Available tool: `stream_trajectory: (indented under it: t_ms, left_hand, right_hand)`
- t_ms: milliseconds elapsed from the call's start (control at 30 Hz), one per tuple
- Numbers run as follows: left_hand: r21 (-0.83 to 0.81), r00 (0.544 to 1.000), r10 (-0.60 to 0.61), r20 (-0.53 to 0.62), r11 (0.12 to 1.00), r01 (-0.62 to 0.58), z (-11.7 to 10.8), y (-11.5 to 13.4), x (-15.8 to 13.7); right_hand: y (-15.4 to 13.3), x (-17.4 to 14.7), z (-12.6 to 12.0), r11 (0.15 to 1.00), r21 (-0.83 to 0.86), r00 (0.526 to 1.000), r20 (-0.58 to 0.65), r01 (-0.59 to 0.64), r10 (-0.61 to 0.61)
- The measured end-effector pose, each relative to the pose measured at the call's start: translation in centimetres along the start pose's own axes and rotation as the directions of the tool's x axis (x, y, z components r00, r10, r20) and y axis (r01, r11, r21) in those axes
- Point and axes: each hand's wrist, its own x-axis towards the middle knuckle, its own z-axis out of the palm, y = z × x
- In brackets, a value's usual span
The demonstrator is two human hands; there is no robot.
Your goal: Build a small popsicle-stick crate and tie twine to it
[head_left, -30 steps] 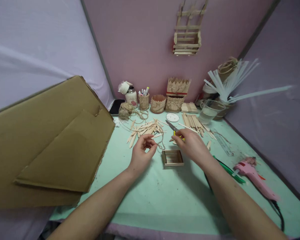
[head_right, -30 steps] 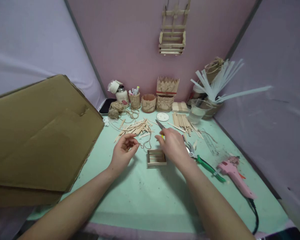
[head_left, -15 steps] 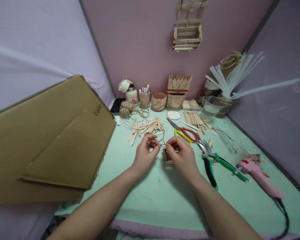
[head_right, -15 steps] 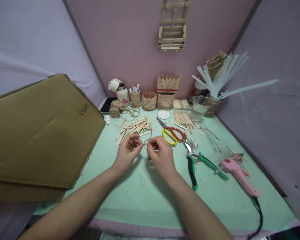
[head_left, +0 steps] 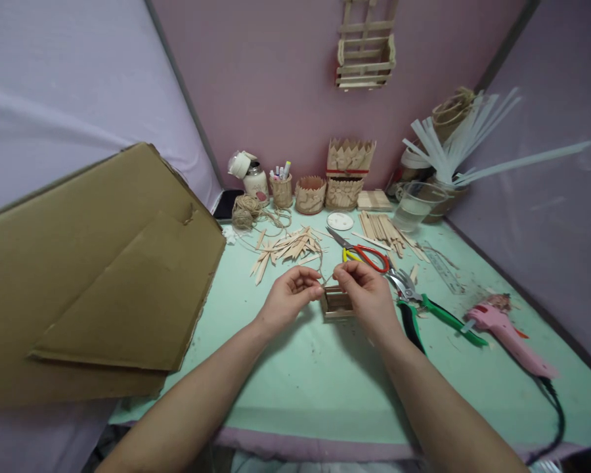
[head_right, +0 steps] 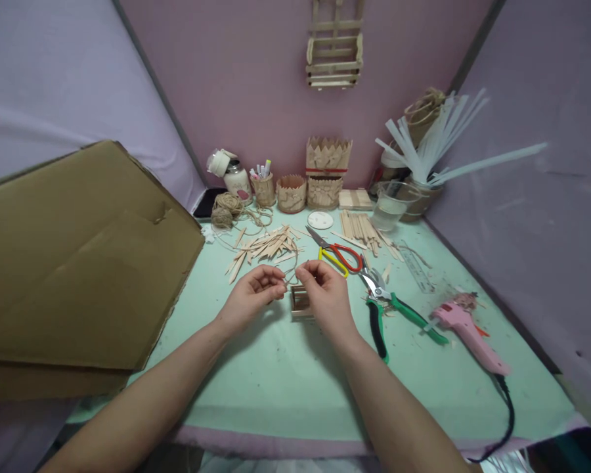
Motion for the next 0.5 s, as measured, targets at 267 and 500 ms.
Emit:
stream_trajectory:
  t_ms: [267, 500]
  left_hand:
    - [-0.002, 0.924, -0.328, 0.197, 0.942, 0.335, -0.9, 0.5, -0.3]
    - [0.121, 0.938, -0.290, 0.189, 0.955, 0.270, -1.0, 0.3, -0.3]
  right_hand:
    - [1.0, 1.1, -1.1, 0.975, 0.223, 0.998, -0.043, -0.025, 0.035]
    - [0.5, 1.5, -1.7, 0.929, 0.369, 0.996, -0.057, -0.044, 0.070]
